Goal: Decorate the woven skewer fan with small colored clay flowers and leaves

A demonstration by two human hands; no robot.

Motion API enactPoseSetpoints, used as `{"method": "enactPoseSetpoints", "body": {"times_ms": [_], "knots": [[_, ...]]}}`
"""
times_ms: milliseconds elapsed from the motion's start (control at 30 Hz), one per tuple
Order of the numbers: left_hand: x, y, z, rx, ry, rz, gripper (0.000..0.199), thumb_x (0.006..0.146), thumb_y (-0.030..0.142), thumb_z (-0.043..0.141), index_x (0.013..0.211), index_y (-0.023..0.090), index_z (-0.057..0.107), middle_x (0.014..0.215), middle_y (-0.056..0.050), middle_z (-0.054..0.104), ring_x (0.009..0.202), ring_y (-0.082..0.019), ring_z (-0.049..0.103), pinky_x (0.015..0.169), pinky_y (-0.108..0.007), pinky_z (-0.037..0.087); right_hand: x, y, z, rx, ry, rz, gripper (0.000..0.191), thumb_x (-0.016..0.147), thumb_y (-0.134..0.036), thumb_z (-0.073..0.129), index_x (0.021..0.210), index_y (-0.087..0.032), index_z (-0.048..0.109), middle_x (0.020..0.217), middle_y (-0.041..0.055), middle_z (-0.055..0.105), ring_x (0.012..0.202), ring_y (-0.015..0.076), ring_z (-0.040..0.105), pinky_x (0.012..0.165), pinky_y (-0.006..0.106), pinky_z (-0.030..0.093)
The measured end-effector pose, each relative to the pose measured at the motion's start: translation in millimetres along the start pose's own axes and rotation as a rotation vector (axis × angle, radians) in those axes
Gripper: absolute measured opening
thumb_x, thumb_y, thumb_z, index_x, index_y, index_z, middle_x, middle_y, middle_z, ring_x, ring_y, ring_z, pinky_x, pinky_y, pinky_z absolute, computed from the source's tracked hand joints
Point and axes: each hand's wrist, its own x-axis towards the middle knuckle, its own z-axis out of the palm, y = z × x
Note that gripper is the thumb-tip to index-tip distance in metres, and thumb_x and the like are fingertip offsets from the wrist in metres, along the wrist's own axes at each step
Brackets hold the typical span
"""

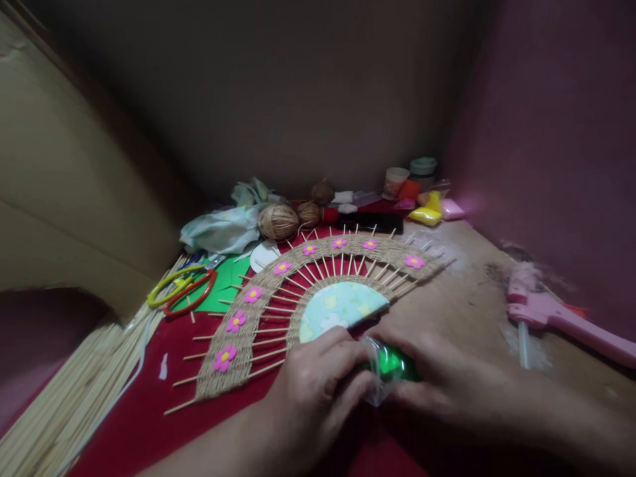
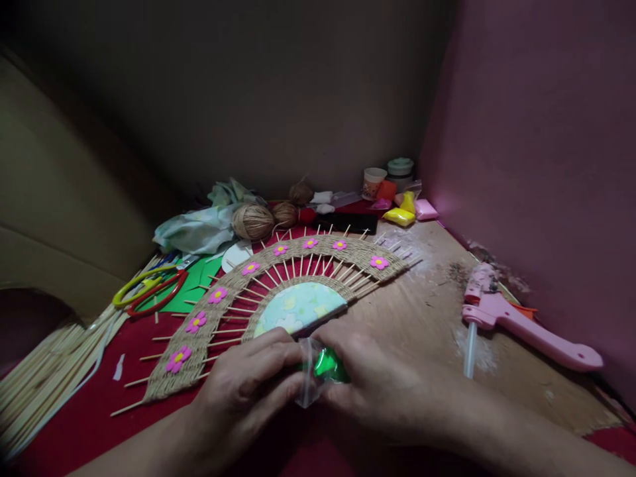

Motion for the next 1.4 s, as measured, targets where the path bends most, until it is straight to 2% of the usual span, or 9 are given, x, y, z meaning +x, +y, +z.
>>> {"method": "enactPoseSetpoints", "body": {"times_ms": [167,433,500,633,733,867,1067,1200,1400], "knots": [[-3,3,4.1,0.109,0.000,0.149,0.015,0.088,0.013,0.052,0.099,0.011,0.062,0.079,-0.008,0.063,0.071,-0.015,0.058,0.061,-0.022,0.043,1,-1,3,0.100,-0.044,-0.085,0.023,0.080,-0.025,0.060,0.101,-0.019,0.055,0.095,0.0029,0.064,0.081,0.0152,0.059,0.069,0.024,0.046],[-4,3,8.5,0.164,-0.028,0.187,0.017,0.087,0.010,0.046,0.092,0.010,0.062,0.073,-0.008,0.059,0.063,-0.015,0.053,0.055,-0.025,0.037,1,-11,1,0.162,-0.036,-0.122,0.036,0.073,-0.010,0.058,0.108,-0.013,0.057,0.100,0.0054,0.064,0.088,0.0163,0.060,0.076,0.024,0.047],[-1,7,4.2,0.045,-0.070,0.056,0.013,0.083,0.010,0.049,0.083,0.011,0.062,0.071,-0.005,0.057,0.061,-0.014,0.051,0.055,-0.024,0.036,-1,-15,-2,0.165,-0.094,-0.096,0.031,0.075,-0.011,0.056,0.105,-0.013,0.058,0.097,0.0049,0.065,0.086,0.0164,0.060,0.074,0.024,0.047],[4,11,-15.5,-0.537,-0.307,-0.529,0.003,0.074,0.016,0.060,0.074,0.014,0.061,0.055,0.005,0.041,0.048,-0.006,0.035,0.045,-0.016,0.028,-3,-21,-8,0.179,-0.241,-0.019,0.016,0.082,-0.019,0.053,0.096,-0.016,0.061,0.091,0.0022,0.063,0.081,0.0157,0.058,0.066,0.022,0.045],[0,6,-30.0,-0.981,-0.390,-0.660,0.016,0.068,0.025,0.072,0.071,0.013,0.061,0.053,0.005,0.044,0.044,-0.003,0.034,0.040,-0.014,0.027,0,-19,-13,0.109,-0.159,0.028,0.013,0.081,-0.015,0.052,0.090,-0.018,0.061,0.084,-0.0002,0.062,0.076,0.0135,0.056,0.063,0.021,0.043],[-1,-7,-32.1,-1.352,-0.213,-0.561,0.015,0.070,0.025,0.074,0.075,0.014,0.064,0.057,0.003,0.052,0.037,-0.003,0.040,0.036,-0.015,0.033,6,-13,-20,0.027,-0.039,0.026,0.012,0.075,-0.009,0.054,0.079,-0.018,0.061,0.071,-0.0024,0.057,0.067,0.0118,0.052,0.060,0.021,0.041],[11,-19,-16.4,-1.463,-0.027,-0.564,0.013,0.075,0.023,0.071,0.083,0.013,0.068,0.060,-0.001,0.059,0.041,-0.006,0.050,0.038,-0.015,0.044,6,-3,-26,0.075,-0.048,0.122,0.028,0.067,-0.015,0.065,0.094,-0.018,0.060,0.076,-0.0017,0.059,0.069,0.0134,0.053,0.058,0.021,0.042],[11,-22,-12.3,-1.430,-0.023,-0.586,0.011,0.074,0.021,0.071,0.080,0.012,0.067,0.061,-0.002,0.063,0.035,-0.004,0.047,0.033,-0.014,0.041,6,-1,-34,0.344,-0.103,0.138,0.045,0.069,-0.034,0.073,0.108,-0.020,0.058,0.086,0.0001,0.062,0.079,0.0171,0.057,0.066,0.025,0.046],[11,-17,-12.6,-1.412,0.036,-0.598,0.012,0.071,0.018,0.073,0.074,0.013,0.063,0.053,0.003,0.057,0.039,-0.004,0.050,0.038,-0.012,0.041,11,1,-29,0.800,0.124,0.062,0.024,0.085,-0.037,0.056,0.097,-0.019,0.066,0.095,0.0065,0.064,0.091,0.0195,0.057,0.084,0.032,0.045]]}}
